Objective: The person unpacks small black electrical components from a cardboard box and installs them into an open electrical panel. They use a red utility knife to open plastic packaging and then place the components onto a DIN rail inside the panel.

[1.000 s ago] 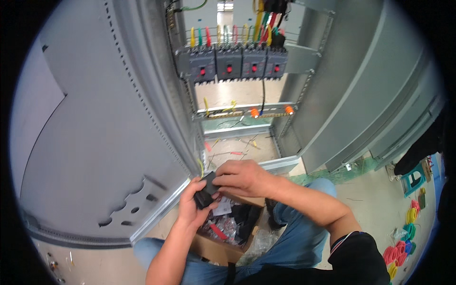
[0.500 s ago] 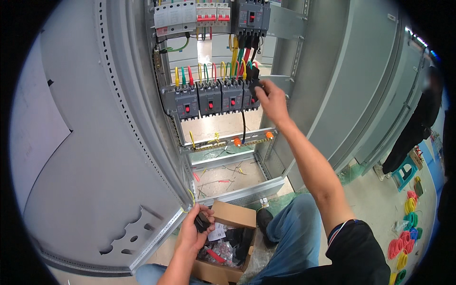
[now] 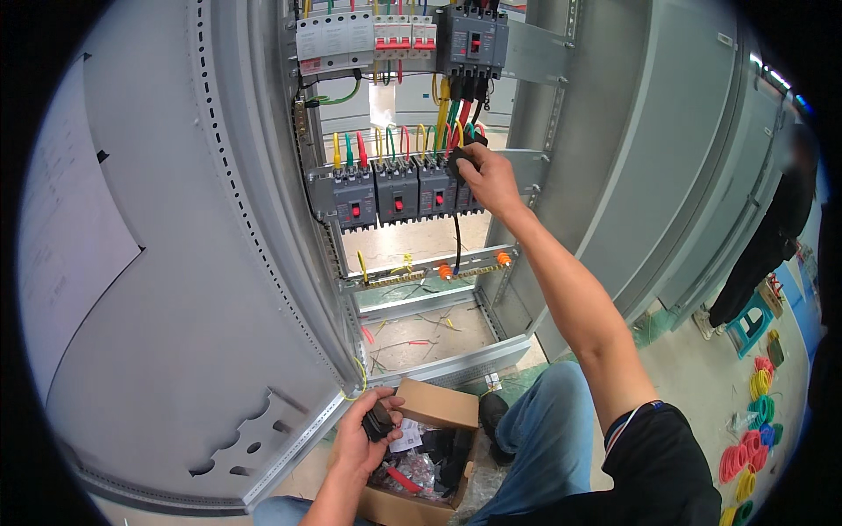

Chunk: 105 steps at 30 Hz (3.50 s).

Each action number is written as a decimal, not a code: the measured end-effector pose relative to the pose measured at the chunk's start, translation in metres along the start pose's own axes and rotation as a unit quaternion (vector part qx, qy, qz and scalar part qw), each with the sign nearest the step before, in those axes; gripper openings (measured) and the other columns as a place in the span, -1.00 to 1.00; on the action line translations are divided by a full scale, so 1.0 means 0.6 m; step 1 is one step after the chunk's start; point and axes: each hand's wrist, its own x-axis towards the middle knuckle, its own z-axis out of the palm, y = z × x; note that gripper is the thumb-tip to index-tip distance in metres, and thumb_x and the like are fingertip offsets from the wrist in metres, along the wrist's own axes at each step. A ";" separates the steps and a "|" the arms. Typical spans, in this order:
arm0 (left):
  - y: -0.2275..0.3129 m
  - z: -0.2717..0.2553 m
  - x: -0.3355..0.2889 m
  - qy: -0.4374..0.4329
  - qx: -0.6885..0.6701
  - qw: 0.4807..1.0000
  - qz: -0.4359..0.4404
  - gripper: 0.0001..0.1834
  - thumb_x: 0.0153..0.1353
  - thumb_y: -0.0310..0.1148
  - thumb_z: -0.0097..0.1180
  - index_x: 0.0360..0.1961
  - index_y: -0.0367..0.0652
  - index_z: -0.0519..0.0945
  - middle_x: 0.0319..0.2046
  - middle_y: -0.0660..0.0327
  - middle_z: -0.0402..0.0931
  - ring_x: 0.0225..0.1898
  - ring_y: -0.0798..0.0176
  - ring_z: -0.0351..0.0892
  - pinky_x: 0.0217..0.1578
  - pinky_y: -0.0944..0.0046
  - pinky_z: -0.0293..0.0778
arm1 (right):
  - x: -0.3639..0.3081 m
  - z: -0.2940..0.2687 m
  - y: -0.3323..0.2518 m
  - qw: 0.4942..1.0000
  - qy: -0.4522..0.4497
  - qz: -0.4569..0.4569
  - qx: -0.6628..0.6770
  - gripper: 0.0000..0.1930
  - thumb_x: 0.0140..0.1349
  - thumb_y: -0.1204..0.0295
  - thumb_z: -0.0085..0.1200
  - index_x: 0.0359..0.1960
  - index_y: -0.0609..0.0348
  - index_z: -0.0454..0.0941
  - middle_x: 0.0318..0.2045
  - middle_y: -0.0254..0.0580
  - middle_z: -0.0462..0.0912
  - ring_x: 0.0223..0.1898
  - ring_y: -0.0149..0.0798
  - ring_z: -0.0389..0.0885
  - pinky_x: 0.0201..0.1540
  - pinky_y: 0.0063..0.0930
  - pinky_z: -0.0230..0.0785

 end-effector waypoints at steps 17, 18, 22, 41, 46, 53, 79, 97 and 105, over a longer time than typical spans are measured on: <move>-0.005 0.006 0.002 0.002 0.021 1.000 -0.001 -0.57 0.42 -0.06 0.12 0.06 -0.22 0.57 -0.15 0.03 0.67 -0.30 0.20 0.59 -0.46 0.25 0.46 | 0.020 0.017 0.012 1.000 0.004 0.004 0.003 -0.72 0.31 0.32 0.17 -0.10 0.30 0.68 -0.29 0.21 0.74 -0.22 0.20 0.74 -0.13 -0.11 0.55; -0.005 0.008 0.002 0.001 0.024 1.000 -0.001 -0.57 0.42 -0.06 0.12 0.06 -0.22 0.57 -0.15 0.03 0.67 -0.30 0.20 0.59 -0.46 0.25 0.46 | 0.022 0.016 0.014 1.000 0.005 0.002 0.002 -0.72 0.31 0.32 0.17 -0.11 0.30 0.68 -0.30 0.21 0.74 -0.23 0.19 0.74 -0.13 -0.12 0.55; -0.005 0.008 0.002 -0.009 0.028 1.000 -0.010 -0.57 0.43 -0.05 0.12 0.08 -0.18 0.57 -0.13 0.06 0.66 -0.29 0.24 0.60 -0.43 0.25 0.49 | 0.022 0.012 0.003 1.000 0.007 0.013 0.000 -0.72 0.30 0.32 0.17 -0.11 0.30 0.68 -0.31 0.21 0.74 -0.23 0.20 0.74 -0.14 -0.10 0.56; 0.000 0.031 0.000 0.001 0.054 0.999 -0.007 -0.56 0.44 -0.07 0.11 0.10 -0.22 0.54 -0.12 0.03 0.66 -0.28 0.23 0.64 -0.41 0.25 0.50 | 0.047 -0.019 -0.055 0.959 0.224 -0.150 -0.084 -0.59 0.40 0.10 0.25 -0.01 0.22 0.69 -0.19 -0.07 0.72 -0.13 -0.03 0.68 -0.01 -0.22 0.50; 0.009 0.020 -0.003 -0.020 0.057 0.998 -0.012 -0.55 0.43 -0.08 0.11 0.11 -0.22 0.54 -0.10 0.04 0.66 -0.26 0.24 0.63 -0.36 0.19 0.57 | 0.046 -0.027 -0.123 0.907 0.309 -0.286 0.015 -0.53 0.54 0.10 0.09 0.28 0.18 0.54 0.27 -0.11 0.59 0.39 -0.06 0.43 0.47 -0.21 0.18; -0.001 0.011 0.016 -0.034 0.037 0.998 -0.031 -0.57 0.47 -0.10 0.11 0.15 -0.22 0.50 -0.08 0.05 0.62 -0.27 0.28 0.65 -0.40 0.24 0.59 | 0.105 0.116 -0.040 0.914 0.277 -0.265 -0.137 -0.46 0.36 0.11 0.23 0.27 0.16 0.54 0.35 0.04 0.53 0.47 0.18 0.30 0.55 0.10 -0.04; 0.014 0.015 0.009 -0.008 0.006 0.998 0.060 -0.37 0.50 0.06 0.04 0.41 -0.07 0.31 -0.04 -0.01 0.65 -0.18 0.14 0.70 -0.32 0.19 0.62 | -0.314 0.049 -0.199 0.854 -0.462 -0.168 0.170 -0.26 0.15 0.19 0.49 0.36 0.10 0.50 0.10 -0.02 0.67 0.15 0.05 0.65 0.22 -0.14 0.49; 0.018 0.012 0.006 0.004 -0.037 0.996 0.077 -0.58 0.46 -0.15 -0.02 0.19 -0.16 0.52 -0.06 0.01 0.67 -0.12 0.07 0.74 -0.32 0.11 0.71 | -0.402 0.050 -0.189 0.756 -0.396 0.292 0.432 -0.74 0.56 0.32 0.07 -0.01 0.31 0.63 -0.34 -0.30 0.70 -0.38 -0.48 0.65 -0.30 -0.56 0.55; 0.016 0.022 0.015 0.031 0.046 0.988 0.144 -0.75 0.41 -0.28 0.16 -0.03 -0.21 0.57 -0.25 0.18 0.60 -0.28 0.34 0.55 -0.34 0.25 0.56 | -0.402 0.054 -0.191 0.753 -0.425 0.276 0.419 -0.74 0.54 0.33 0.11 -0.03 0.34 0.63 -0.37 -0.29 0.70 -0.39 -0.50 0.65 -0.38 -0.59 0.50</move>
